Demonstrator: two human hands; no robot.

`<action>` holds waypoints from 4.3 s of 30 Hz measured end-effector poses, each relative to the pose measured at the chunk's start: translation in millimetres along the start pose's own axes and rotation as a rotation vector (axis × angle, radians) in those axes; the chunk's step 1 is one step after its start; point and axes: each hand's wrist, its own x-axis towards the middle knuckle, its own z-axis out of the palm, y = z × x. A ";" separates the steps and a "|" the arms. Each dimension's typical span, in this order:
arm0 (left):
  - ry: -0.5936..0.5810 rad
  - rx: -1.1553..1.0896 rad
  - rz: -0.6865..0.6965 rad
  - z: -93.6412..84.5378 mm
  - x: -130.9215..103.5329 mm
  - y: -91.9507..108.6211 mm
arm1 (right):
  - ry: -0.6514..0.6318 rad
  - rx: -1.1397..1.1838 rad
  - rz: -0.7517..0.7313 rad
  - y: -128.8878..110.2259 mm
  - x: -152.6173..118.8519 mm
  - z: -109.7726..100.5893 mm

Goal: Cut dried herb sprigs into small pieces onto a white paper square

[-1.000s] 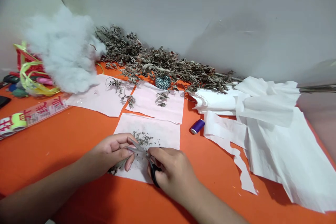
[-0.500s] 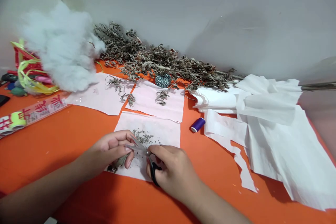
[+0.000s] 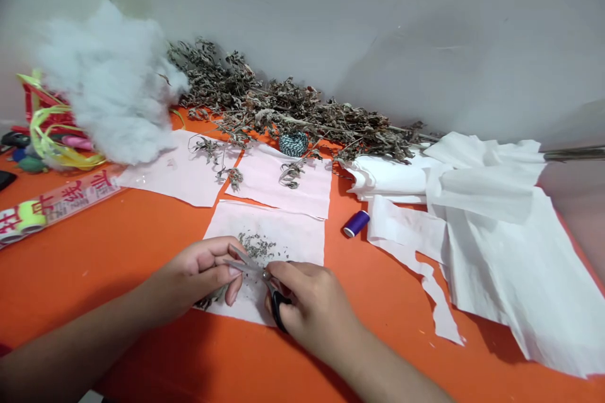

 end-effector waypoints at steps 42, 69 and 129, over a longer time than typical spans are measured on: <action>-0.110 -0.015 0.004 11.7 -3.6 -8.9 | -0.145 0.722 0.398 -19.6 2.6 0.4; 0.020 0.491 0.071 11.0 -4.3 -4.3 | -0.031 0.766 0.547 -17.4 10.5 -9.5; 0.031 0.309 0.022 14.2 -5.8 -8.6 | -0.081 1.010 0.593 -18.0 7.1 -8.1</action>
